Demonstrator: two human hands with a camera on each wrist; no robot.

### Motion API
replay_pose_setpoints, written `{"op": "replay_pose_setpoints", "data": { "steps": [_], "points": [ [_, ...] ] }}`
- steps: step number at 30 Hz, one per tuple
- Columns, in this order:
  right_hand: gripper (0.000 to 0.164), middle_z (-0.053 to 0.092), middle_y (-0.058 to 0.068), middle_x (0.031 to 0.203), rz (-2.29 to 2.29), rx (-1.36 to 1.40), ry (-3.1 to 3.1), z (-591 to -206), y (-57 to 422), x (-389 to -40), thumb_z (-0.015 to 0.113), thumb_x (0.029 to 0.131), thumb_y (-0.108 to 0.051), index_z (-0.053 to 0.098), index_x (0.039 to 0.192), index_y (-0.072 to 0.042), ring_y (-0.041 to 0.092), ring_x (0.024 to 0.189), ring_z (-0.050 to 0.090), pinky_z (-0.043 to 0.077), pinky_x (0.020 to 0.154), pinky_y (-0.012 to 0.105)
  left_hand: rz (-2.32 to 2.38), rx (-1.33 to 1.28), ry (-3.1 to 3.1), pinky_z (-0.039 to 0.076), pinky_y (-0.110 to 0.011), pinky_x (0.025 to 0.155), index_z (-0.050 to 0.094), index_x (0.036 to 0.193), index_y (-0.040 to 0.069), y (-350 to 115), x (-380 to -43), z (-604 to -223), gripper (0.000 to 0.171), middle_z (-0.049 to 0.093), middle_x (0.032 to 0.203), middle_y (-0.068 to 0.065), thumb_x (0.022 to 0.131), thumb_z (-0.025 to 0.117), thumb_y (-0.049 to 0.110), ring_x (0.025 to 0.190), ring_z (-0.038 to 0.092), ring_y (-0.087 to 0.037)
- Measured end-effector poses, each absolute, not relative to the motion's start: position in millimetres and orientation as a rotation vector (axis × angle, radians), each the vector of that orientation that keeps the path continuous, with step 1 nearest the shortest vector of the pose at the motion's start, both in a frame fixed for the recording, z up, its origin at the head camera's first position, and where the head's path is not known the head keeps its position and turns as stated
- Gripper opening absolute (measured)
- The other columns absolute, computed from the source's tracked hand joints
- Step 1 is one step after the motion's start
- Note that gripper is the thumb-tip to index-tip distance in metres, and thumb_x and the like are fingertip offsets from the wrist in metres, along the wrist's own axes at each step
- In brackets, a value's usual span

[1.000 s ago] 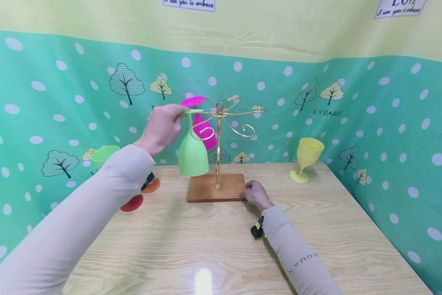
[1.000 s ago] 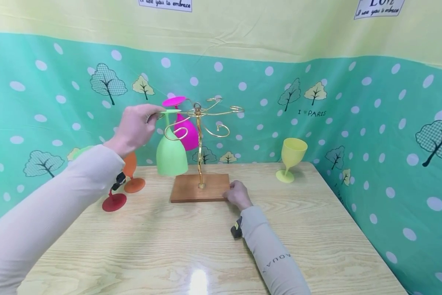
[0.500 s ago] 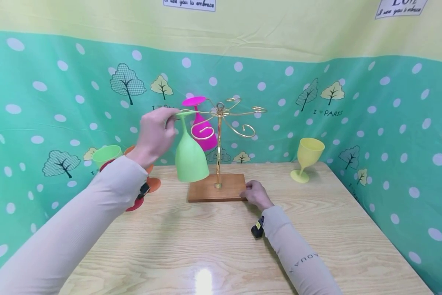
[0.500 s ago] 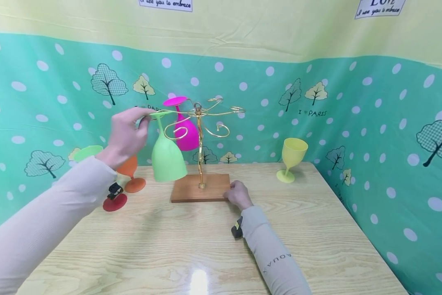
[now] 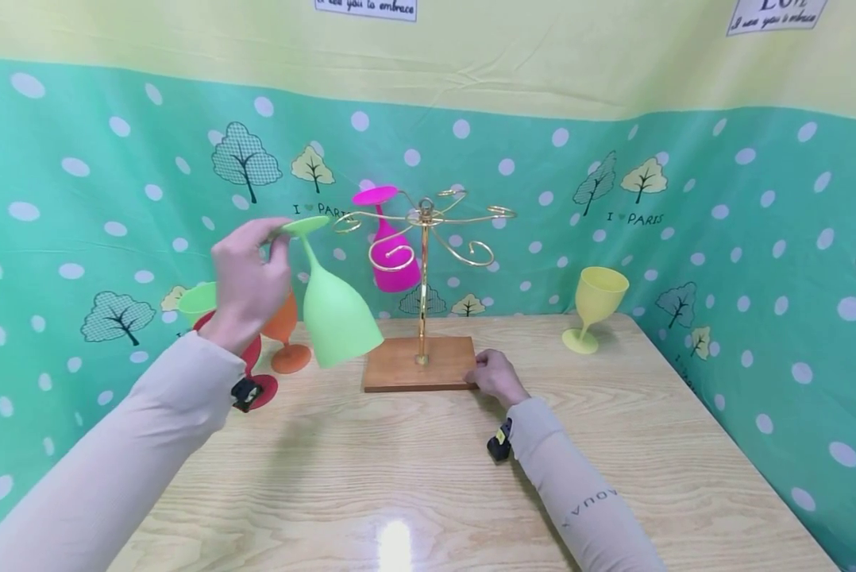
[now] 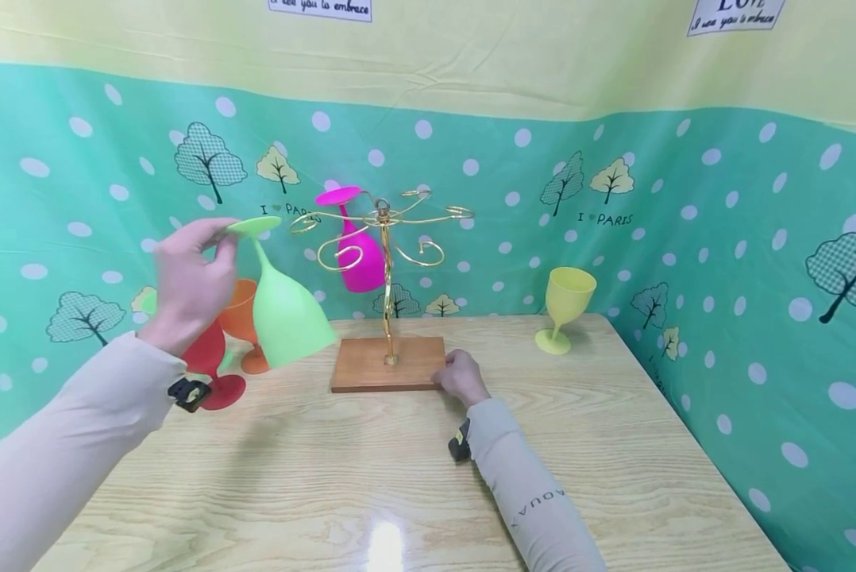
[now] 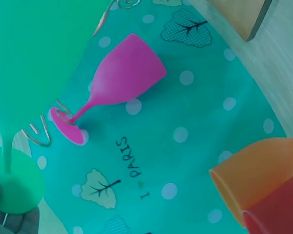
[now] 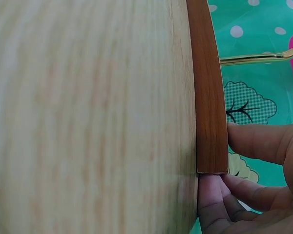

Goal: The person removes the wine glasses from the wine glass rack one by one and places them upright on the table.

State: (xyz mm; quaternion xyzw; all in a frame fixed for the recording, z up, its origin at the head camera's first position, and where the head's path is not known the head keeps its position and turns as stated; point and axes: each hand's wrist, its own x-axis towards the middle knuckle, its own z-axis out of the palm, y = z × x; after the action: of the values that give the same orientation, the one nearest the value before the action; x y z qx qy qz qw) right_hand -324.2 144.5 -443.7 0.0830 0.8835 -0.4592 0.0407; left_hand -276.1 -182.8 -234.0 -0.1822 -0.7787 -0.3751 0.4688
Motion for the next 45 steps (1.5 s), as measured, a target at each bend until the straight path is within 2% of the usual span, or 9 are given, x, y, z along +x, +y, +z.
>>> {"op": "replay_pose_setpoints", "data": {
  "steps": [5, 9, 16, 22, 26, 29, 34, 37, 45],
  "points": [
    [0.049, 0.056, 0.016, 0.111, -1.413, 0.232, 2.7, -443, 147, -321, 0.068, 0.084, -0.012, 0.05, 0.127, 0.005, 0.026, 0.094, 0.054, 0.047, 0.082, 0.039, -1.014, -0.299, -1.99, 0.049, -0.025, 0.083, 0.07, 0.108, 0.001, -191, -269, -249, 0.024, 0.07, 0.103, -0.013, 0.095, 0.051, 0.006, 0.093, 0.065, -0.026],
    [0.053, 0.057, 0.014, 0.108, -1.447, 0.196, 2.675, -439, 150, -317, 0.064, 0.086, -0.019, 0.046, 0.13, 0.005, 0.025, 0.093, 0.055, 0.047, 0.079, 0.038, -1.091, -0.22, -2.041, 0.045, -0.014, 0.07, 0.069, 0.111, 0.003, -195, -265, -266, 0.025, 0.07, 0.102, -0.011, 0.095, 0.05, 0.008, 0.088, 0.065, -0.021],
    [0.051, 0.055, 0.013, 0.114, -1.46, 0.051, 2.786, -426, 154, -306, 0.061, 0.092, -0.025, 0.045, 0.134, 0.0, 0.026, 0.098, 0.055, 0.048, 0.079, 0.038, -1.171, -0.126, -2.125, 0.045, -0.019, 0.065, 0.068, 0.114, 0.003, -195, -261, -303, 0.025, 0.069, 0.095, -0.013, 0.094, 0.052, 0.007, 0.077, 0.058, -0.018],
    [0.041, 0.058, 0.009, 0.113, -1.545, -0.203, 2.914, -404, 148, -289, 0.061, 0.093, -0.021, 0.053, 0.128, -0.002, 0.024, 0.101, 0.056, 0.05, 0.087, 0.037, -1.286, -0.014, -2.245, 0.047, -0.023, 0.063, 0.068, 0.114, 0.003, -186, -264, -341, 0.025, 0.07, 0.092, -0.015, 0.094, 0.055, 0.007, 0.077, 0.059, -0.021],
    [0.027, 0.06, 0.005, 0.103, -1.638, -0.558, 3.025, -388, 140, -267, 0.061, 0.091, -0.015, 0.06, 0.115, -0.003, 0.018, 0.094, 0.058, 0.051, 0.085, 0.033, -1.432, 0.052, -2.332, 0.049, -0.027, 0.068, 0.066, 0.117, 0.002, -176, -265, -363, 0.026, 0.069, 0.097, -0.016, 0.094, 0.054, 0.01, 0.084, 0.061, -0.023],
    [0.02, 0.062, 0.005, 0.098, -1.619, -1.013, 3.133, -378, 134, -251, 0.061, 0.091, -0.013, 0.063, 0.107, -0.002, 0.016, 0.09, 0.058, 0.05, 0.083, 0.031, -1.524, 0.112, -2.367, 0.05, -0.029, 0.073, 0.065, 0.117, 0.001, -168, -265, -377, 0.027, 0.068, 0.102, -0.017, 0.094, 0.054, 0.009, 0.089, 0.063, -0.025],
    [0.027, 0.063, 0.009, 0.101, -1.313, -1.818, 3.161, -368, 122, -230, 0.057, 0.094, -0.023, 0.064, 0.105, 0.001, 0.02, 0.095, 0.059, 0.05, 0.086, 0.027, -1.689, 0.214, -2.371, 0.054, -0.034, 0.077, 0.063, 0.118, -0.004, -159, -269, -393, 0.028, 0.066, 0.104, -0.021, 0.092, 0.054, 0.003, 0.089, 0.064, -0.024],
    [0.031, 0.063, 0.01, 0.099, -1.079, -2.16, 3.12, -365, 115, -220, 0.06, 0.092, -0.027, 0.065, 0.103, 0.002, 0.02, 0.093, 0.059, 0.051, 0.083, 0.025, -1.819, 0.242, -2.359, 0.055, -0.037, 0.082, 0.06, 0.12, -0.007, -154, -270, -399, 0.03, 0.064, 0.106, -0.023, 0.092, 0.052, 0.001, 0.089, 0.064, -0.022],
    [0.028, 0.064, 0.004, 0.095, -0.428, -2.484, 3.157, -368, 101, -207, 0.073, 0.079, -0.018, 0.068, 0.102, -0.004, 0.02, 0.089, 0.061, 0.051, 0.085, 0.03, -2.037, 0.286, -2.362, 0.052, -0.042, 0.087, 0.059, 0.12, -0.007, -138, -267, -409, 0.029, 0.065, 0.107, -0.022, 0.092, 0.053, -0.001, 0.085, 0.066, -0.019]
  ]
}}
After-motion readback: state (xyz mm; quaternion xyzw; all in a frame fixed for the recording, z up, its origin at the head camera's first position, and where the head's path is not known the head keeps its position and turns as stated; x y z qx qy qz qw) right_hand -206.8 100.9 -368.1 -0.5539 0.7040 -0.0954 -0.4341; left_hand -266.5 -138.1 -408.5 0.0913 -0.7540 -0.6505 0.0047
